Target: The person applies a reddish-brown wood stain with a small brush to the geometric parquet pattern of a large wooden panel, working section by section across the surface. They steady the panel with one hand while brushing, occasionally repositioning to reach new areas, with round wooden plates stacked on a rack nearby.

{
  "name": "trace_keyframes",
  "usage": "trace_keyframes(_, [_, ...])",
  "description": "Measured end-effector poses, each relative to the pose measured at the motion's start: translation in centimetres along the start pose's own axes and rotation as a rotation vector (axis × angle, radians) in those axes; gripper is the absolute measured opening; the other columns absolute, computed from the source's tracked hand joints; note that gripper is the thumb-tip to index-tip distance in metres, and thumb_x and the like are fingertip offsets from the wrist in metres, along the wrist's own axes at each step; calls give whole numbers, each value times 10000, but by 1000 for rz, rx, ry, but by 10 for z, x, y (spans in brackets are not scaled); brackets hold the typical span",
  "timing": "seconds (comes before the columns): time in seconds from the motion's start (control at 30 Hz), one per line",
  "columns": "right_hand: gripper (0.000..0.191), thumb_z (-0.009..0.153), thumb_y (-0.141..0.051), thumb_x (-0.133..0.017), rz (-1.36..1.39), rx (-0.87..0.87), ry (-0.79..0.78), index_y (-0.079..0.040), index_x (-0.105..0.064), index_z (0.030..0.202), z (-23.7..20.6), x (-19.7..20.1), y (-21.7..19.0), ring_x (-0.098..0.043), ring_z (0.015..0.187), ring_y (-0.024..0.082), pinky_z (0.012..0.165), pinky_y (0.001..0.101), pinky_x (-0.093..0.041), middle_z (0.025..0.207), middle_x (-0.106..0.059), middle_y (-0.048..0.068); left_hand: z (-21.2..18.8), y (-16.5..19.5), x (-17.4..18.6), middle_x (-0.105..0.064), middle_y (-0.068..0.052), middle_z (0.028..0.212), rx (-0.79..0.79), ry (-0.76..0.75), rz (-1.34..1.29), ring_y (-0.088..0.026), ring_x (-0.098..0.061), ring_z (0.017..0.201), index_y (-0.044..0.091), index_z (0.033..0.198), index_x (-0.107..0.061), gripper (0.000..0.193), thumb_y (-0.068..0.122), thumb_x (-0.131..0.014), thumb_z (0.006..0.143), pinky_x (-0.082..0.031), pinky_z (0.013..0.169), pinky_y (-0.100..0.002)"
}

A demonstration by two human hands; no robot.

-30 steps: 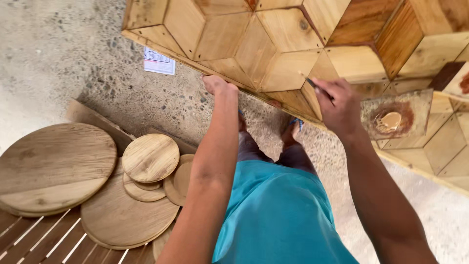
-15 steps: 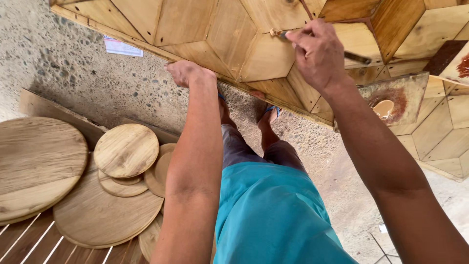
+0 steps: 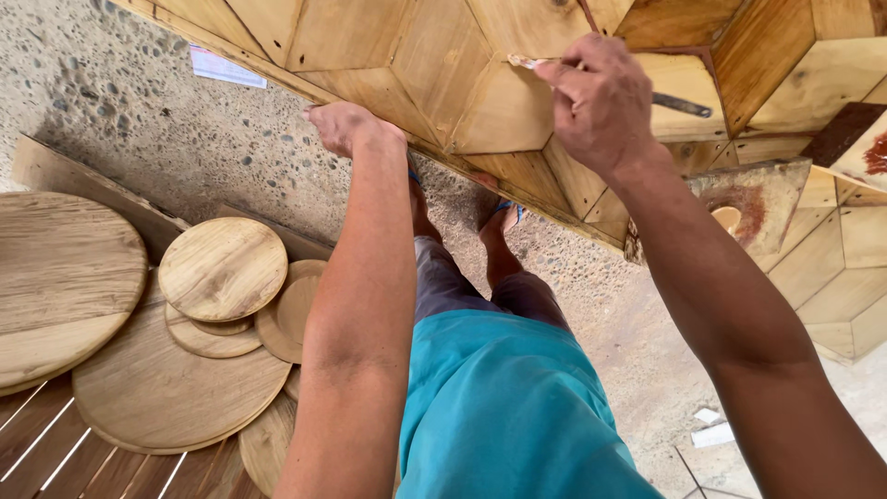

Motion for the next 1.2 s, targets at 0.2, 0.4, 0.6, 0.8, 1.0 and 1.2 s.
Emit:
trace_keyframes(0.2, [203, 1000, -41, -683, -51, 34, -13, -140, -813, 1121, 4, -7, 0, -562, 910, 188, 747, 303, -481, 1011, -653, 28, -11, 5, 5, -681, -118, 1160, 92, 89, -28, -218, -648, 1007, -29, 1373, -543, 709, 538, -269, 1048, -502, 930, -343])
trace_keyframes(0.4, [210, 989, -30, -675, -30, 46, -14, -147, -810, 1099, 3, -8, 6, -570, 917, 179, 751, 304, -493, 994, -662, 22, -11, 13, -11, -670, -71, 1185, -405, 8, 2177, -159, -643, 1033, 8, 1413, -475, 679, 552, -346, 1029, -484, 950, -288])
trace_keyframes(0.6, [241, 983, -13, -662, -35, 29, -1, -160, -824, 1087, 0, 2, 13, -582, 890, 181, 721, 309, -488, 966, -653, 11, -7, 8, -15, -674, -19, 1149, -468, -47, 2528, -134, -614, 1038, 101, 1360, -547, 601, 565, -348, 1033, -445, 953, -280])
trace_keyframes(0.8, [214, 1010, -34, -672, -19, 22, -24, -161, -823, 1093, -4, 11, 23, -585, 898, 184, 747, 324, -491, 983, -654, 2, -33, 21, -15, -657, 23, 1108, -491, -72, 2718, -122, -577, 1030, 191, 1298, -607, 553, 607, -385, 1010, -415, 932, -272])
trace_keyframes(1.0, [274, 962, -7, -653, -35, 55, 27, -175, -819, 1099, -10, 14, 33, -601, 955, 195, 806, 338, -507, 972, -651, 7, -37, 19, -17, -622, 29, 1074, -463, -36, 2675, -120, -570, 1010, 198, 1246, -610, 518, 617, -473, 973, -446, 887, -251])
trace_keyframes(1.2, [215, 1005, -46, -682, -50, 33, -1, -193, -823, 1076, -13, 11, 44, -585, 905, 176, 748, 327, -497, 981, -661, 4, -15, 10, 1, -669, -39, 1151, -33, 30, -156, -205, -653, 1040, 55, 1221, -650, 518, 422, -367, 989, -523, 897, -347])
Point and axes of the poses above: each hand's wrist, its own z-axis towards the middle knuckle, its own x-axis out of the back of the hand, y = z × x, the point moved 3 cm from there along z, towards the middle knuckle
